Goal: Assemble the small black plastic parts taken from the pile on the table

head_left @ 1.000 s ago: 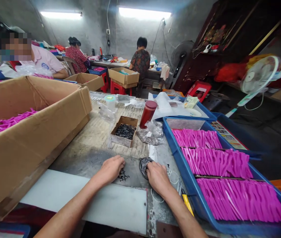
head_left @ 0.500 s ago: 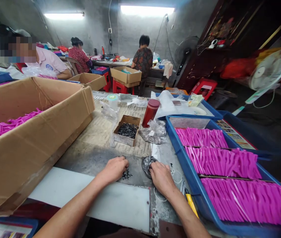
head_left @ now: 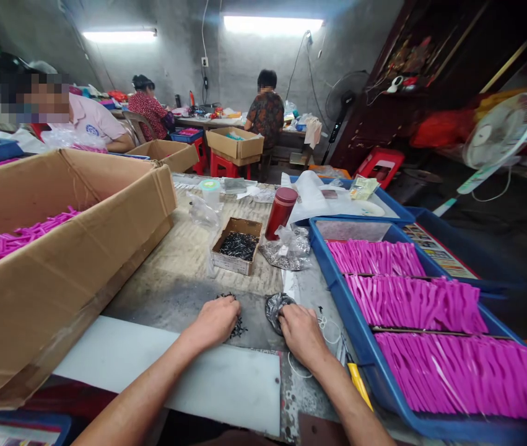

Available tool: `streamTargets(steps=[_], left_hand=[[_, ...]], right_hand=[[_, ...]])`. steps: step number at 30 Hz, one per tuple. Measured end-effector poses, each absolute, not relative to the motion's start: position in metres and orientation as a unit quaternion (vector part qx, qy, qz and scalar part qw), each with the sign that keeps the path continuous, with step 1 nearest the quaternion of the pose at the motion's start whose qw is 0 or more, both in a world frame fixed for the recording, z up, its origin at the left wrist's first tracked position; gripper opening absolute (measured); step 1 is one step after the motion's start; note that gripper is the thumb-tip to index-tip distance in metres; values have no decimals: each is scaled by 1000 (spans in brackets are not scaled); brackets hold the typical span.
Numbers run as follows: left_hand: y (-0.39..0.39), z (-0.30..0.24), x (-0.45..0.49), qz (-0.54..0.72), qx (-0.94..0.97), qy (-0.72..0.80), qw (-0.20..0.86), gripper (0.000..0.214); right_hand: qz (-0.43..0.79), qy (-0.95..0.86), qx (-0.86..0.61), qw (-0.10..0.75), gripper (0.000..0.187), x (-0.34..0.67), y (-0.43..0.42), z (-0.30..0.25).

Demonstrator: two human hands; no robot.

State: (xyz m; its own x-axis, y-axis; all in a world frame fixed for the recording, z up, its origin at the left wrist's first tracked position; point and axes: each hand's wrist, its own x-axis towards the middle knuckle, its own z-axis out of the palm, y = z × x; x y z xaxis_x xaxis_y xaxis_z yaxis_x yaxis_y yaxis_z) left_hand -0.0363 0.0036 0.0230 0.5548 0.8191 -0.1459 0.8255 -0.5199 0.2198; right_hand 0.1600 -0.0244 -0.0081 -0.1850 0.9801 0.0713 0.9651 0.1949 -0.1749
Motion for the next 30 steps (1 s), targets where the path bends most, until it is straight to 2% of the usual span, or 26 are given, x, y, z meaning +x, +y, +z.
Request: streamTargets(steps=[14, 17, 23, 30], left_hand=[[9, 5, -47, 196, 736, 504, 408, 9], [10, 1, -44, 224, 707, 498, 449, 12], [11, 6, -37, 223, 687, 507, 469, 22], [11, 11, -15, 234, 686, 499, 474, 17]], right_hand=[[71, -764, -628, 130, 16, 161, -22, -14], [84, -763, -628, 132, 17, 162, -22, -14], [81, -757, -643, 87, 14, 157, -18, -8], [46, -770, -635, 51, 13, 153, -15, -5]])
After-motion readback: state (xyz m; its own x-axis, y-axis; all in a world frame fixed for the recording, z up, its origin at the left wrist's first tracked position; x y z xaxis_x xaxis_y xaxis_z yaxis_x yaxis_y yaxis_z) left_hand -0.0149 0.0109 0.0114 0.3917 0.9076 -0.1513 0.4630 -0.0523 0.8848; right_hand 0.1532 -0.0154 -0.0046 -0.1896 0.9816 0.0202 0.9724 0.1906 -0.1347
